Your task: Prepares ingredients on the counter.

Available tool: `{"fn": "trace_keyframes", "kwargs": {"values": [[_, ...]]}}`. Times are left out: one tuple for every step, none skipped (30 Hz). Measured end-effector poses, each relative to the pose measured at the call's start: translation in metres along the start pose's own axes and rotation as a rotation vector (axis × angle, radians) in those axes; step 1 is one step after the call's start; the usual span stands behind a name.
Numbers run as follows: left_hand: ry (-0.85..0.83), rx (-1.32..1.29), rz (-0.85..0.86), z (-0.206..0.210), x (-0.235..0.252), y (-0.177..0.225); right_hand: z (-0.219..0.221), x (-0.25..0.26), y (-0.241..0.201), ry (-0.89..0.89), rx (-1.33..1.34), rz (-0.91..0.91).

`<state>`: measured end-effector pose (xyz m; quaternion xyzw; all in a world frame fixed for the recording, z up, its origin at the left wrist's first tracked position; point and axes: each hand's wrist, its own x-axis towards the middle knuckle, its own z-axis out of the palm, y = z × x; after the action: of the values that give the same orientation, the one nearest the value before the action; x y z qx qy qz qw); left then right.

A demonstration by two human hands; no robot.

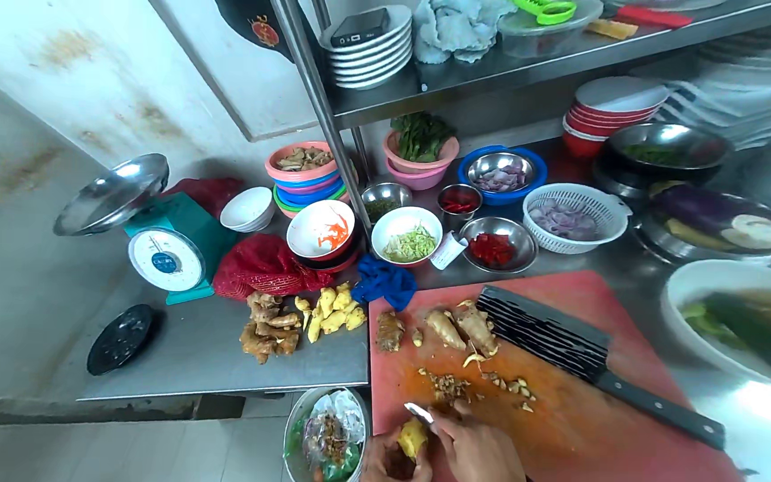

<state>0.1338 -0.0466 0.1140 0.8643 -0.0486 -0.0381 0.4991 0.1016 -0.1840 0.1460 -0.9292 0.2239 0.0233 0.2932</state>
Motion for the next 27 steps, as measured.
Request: {"fn": "trace_keyframes", "kwargs": {"values": [[0.004, -0.018, -0.01, 0.0, 0.0, 0.002, 0.001, 0.002, 0.004, -0.015, -0.001, 0.009], [0.002, -0.038, -0.025, 0.0, 0.0, 0.005, 0.0, 0.003, 0.006, -0.023, 0.009, 0.018], [-0.006, -0.061, -0.036, -0.001, 0.0, 0.006, -0.002, 0.002, 0.006, -0.007, 0.034, 0.022], [-0.016, -0.093, -0.048, -0.001, 0.002, 0.006, -0.004, 0.001, 0.006, 0.039, 0.069, 0.008], [-0.033, -0.131, -0.068, -0.003, 0.003, 0.007, -0.004, 0.0, 0.006, 0.101, 0.107, -0.019], [-0.057, -0.172, -0.093, -0.006, 0.003, 0.006, -0.003, -0.002, 0.006, 0.152, 0.146, -0.044], [-0.092, -0.228, -0.124, -0.01, 0.004, 0.005, 0.0, -0.004, 0.008, 0.182, 0.185, -0.062], [-0.124, -0.292, -0.153, -0.012, 0.006, 0.004, 0.004, -0.003, 0.011, 0.194, 0.229, -0.068], [-0.15, -0.342, -0.173, -0.014, 0.007, 0.002, 0.009, -0.002, 0.016, 0.216, 0.276, -0.08], [-0.162, -0.378, -0.184, -0.014, 0.01, 0.0, 0.013, 0.0, 0.02, 0.23, 0.325, -0.091], [-0.177, -0.406, -0.183, -0.014, 0.012, -0.002, 0.016, 0.002, 0.023, 0.229, 0.369, -0.097], [-0.184, -0.428, -0.173, -0.014, 0.012, -0.004, 0.017, 0.002, 0.025, 0.226, 0.397, -0.104], [-0.179, -0.438, -0.156, -0.013, 0.012, -0.005, 0.018, 0.002, 0.026, 0.222, 0.411, -0.11], [-0.169, -0.439, -0.137, -0.011, 0.011, -0.006, 0.017, 0.001, 0.025, 0.215, 0.412, -0.115], [-0.157, -0.436, -0.118, -0.009, 0.009, -0.007, 0.016, 0.0, 0.023, 0.205, 0.397, -0.119], [-0.139, -0.427, -0.105, -0.008, 0.008, -0.006, 0.013, -0.002, 0.02, 0.192, 0.371, -0.122], [-0.123, -0.424, -0.1, -0.007, 0.006, -0.005, 0.011, -0.003, 0.016, 0.18, 0.337, -0.129], [-0.106, -0.425, -0.099, -0.006, 0.006, -0.005, 0.01, -0.004, 0.013, 0.169, 0.292, -0.137], [-0.093, -0.424, -0.104, -0.005, 0.006, -0.006, 0.01, -0.005, 0.011, 0.162, 0.242, -0.143], [-0.083, -0.421, -0.111, -0.004, 0.005, -0.005, 0.011, -0.006, 0.011, 0.158, 0.197, -0.146], [-0.077, -0.419, -0.115, -0.004, 0.005, -0.005, 0.014, -0.006, 0.012, 0.149, 0.157, -0.14], [-0.073, -0.42, -0.118, -0.004, 0.005, -0.004, 0.016, -0.005, 0.014, 0.139, 0.122, -0.133], [-0.071, -0.422, -0.118, -0.004, 0.004, -0.003, 0.017, -0.003, 0.014, 0.123, 0.101, -0.119], [-0.07, -0.421, -0.114, -0.004, 0.004, -0.003, 0.017, -0.002, 0.013, 0.125, 0.106, -0.113], [-0.068, -0.42, -0.105, -0.004, 0.003, -0.004, 0.017, -0.002, 0.012, 0.148, 0.128, -0.113], [-0.064, -0.428, -0.095, -0.002, 0.002, -0.005, 0.017, -0.004, 0.01, 0.183, 0.154, -0.123], [-0.063, -0.438, -0.092, -0.001, 0.002, -0.006, 0.015, -0.005, 0.008, 0.206, 0.174, -0.14]]}}
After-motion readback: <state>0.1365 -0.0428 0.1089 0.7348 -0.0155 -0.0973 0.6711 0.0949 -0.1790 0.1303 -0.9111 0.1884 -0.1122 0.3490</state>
